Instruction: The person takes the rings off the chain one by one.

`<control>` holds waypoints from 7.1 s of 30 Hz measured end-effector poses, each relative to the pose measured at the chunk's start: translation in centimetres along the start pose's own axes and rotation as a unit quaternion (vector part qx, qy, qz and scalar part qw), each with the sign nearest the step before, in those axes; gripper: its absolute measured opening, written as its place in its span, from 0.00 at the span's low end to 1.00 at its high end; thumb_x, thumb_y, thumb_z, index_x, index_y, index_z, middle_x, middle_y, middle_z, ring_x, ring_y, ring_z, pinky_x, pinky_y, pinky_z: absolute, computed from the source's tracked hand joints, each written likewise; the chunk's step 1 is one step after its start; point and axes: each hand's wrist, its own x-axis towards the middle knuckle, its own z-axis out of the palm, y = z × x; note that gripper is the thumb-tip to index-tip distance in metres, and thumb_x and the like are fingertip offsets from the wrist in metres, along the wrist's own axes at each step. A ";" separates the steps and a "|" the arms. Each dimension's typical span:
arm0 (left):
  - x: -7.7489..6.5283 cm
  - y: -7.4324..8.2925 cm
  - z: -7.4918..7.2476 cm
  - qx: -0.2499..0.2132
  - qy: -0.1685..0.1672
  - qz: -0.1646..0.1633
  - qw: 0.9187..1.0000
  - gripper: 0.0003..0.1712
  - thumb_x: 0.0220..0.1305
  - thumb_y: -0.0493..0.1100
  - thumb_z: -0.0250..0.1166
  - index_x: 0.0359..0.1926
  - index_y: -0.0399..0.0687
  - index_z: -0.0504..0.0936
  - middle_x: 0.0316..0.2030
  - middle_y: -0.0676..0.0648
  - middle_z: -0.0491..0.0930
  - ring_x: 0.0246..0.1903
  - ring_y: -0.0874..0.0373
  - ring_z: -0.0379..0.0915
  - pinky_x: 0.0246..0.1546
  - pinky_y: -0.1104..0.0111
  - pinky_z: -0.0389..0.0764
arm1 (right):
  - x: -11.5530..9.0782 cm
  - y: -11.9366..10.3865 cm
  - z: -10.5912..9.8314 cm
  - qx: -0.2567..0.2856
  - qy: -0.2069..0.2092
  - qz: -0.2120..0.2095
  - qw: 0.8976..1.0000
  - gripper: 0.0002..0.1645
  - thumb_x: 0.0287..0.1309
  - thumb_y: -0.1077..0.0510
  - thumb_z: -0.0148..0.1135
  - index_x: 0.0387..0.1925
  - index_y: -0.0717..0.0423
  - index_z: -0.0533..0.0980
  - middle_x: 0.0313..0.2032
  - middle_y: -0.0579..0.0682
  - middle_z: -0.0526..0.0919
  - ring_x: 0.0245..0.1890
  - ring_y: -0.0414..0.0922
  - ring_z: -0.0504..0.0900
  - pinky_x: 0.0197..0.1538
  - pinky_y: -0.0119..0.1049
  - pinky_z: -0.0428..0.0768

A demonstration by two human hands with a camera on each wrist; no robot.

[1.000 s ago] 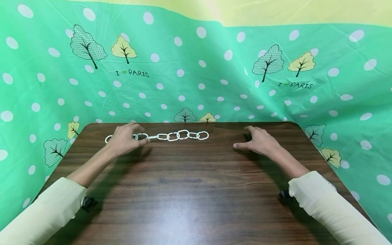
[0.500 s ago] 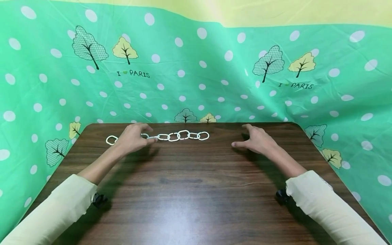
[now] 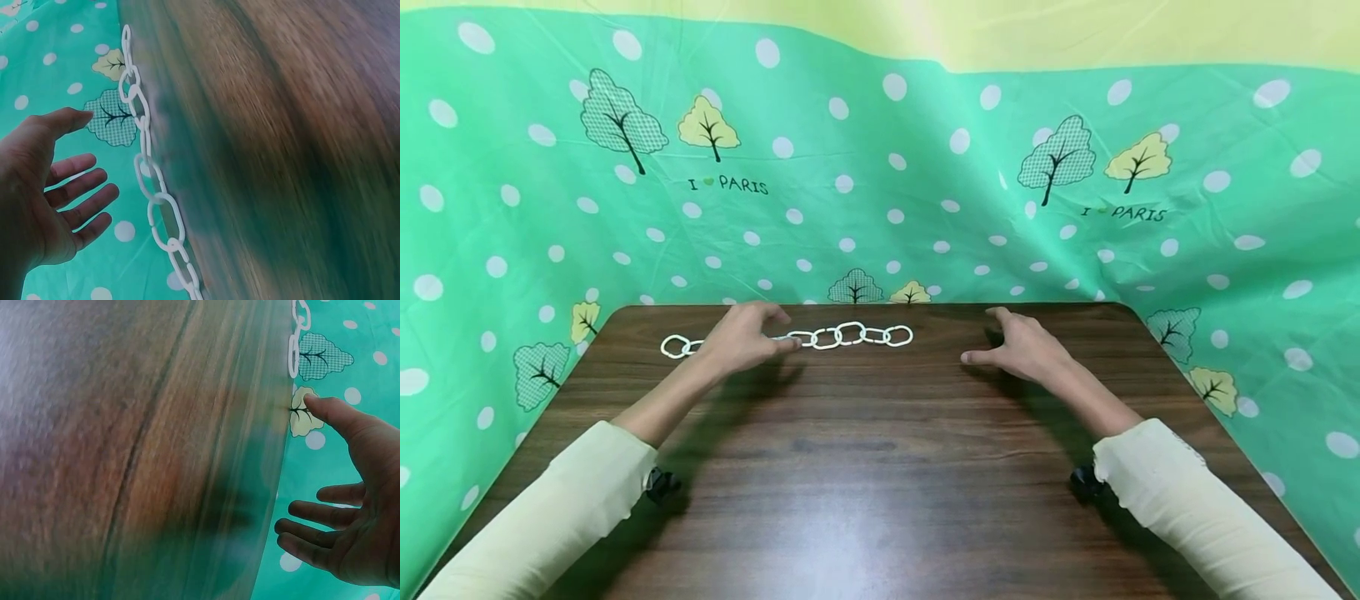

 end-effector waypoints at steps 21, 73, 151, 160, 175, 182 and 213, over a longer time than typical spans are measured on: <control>1.7 2.4 1.8 -0.025 -0.029 0.013 0.999 0.33 0.69 0.53 0.80 0.66 0.37 0.86 0.64 0.34 0.88 0.68 0.35 0.84 0.73 0.41 0.81 | 0.4 -1.0 0.7 0.003 0.005 -0.011 1.000 0.66 0.64 0.27 0.77 0.85 0.64 0.62 0.79 0.73 0.72 0.80 0.70 0.72 0.76 0.72 0.76; 3.6 5.5 5.1 -0.036 -0.038 0.031 0.998 0.29 0.69 0.49 0.80 0.62 0.34 0.87 0.56 0.34 0.90 0.59 0.39 0.86 0.66 0.48 0.86 | 1.4 -4.7 2.6 -0.009 -0.001 -0.061 0.998 0.56 0.64 0.29 0.78 0.76 0.65 0.75 0.66 0.65 0.86 0.67 0.62 0.85 0.66 0.63 0.86; 10.7 8.4 10.4 -0.081 -0.068 -0.010 0.994 0.06 0.74 0.38 0.74 0.42 0.43 0.96 0.39 0.47 0.96 0.42 0.54 0.86 0.50 0.63 0.87 | 11.6 -4.8 7.1 0.147 -0.017 -0.022 0.989 0.17 0.63 0.45 0.86 0.46 0.49 0.91 0.39 0.47 0.91 0.42 0.46 0.83 0.47 0.40 0.82; 10.2 8.2 10.8 -0.116 -0.069 -0.039 0.990 0.03 0.72 0.35 0.75 0.42 0.41 0.95 0.38 0.45 0.93 0.40 0.55 0.81 0.47 0.66 0.83 | 7.6 -8.5 5.1 0.218 -0.055 0.007 0.974 0.16 0.69 0.60 0.79 0.52 0.65 0.85 0.43 0.53 0.87 0.43 0.45 0.80 0.48 0.35 0.79; 9.5 7.5 10.3 -0.116 -0.085 -0.032 0.989 0.05 0.73 0.37 0.77 0.46 0.43 0.96 0.43 0.44 0.96 0.38 0.62 0.78 0.44 0.72 0.78 | 8.7 -8.6 3.3 0.230 -0.151 0.053 0.960 0.10 0.71 0.65 0.72 0.50 0.62 0.83 0.30 0.45 0.76 0.21 0.37 0.65 0.28 0.29 0.64; 9.3 7.6 10.3 -0.117 -0.081 -0.016 0.990 0.05 0.72 0.35 0.78 0.45 0.39 0.95 0.38 0.44 0.94 0.33 0.65 0.78 0.38 0.77 0.76 | 8.7 -8.2 2.3 0.233 -0.182 0.055 0.954 0.08 0.77 0.62 0.69 0.51 0.61 0.81 0.34 0.45 0.78 0.24 0.37 0.67 0.35 0.29 0.73; 14.5 2.2 16.4 -0.055 -0.047 0.004 0.997 0.09 0.81 0.48 0.69 0.46 0.51 0.92 0.43 0.52 0.92 0.47 0.56 0.86 0.56 0.60 0.87 | 7.5 -5.9 3.2 0.331 -0.118 -0.058 0.935 0.10 0.80 0.69 0.62 0.55 0.72 0.76 0.45 0.63 0.89 0.41 0.49 0.95 0.48 0.43 0.95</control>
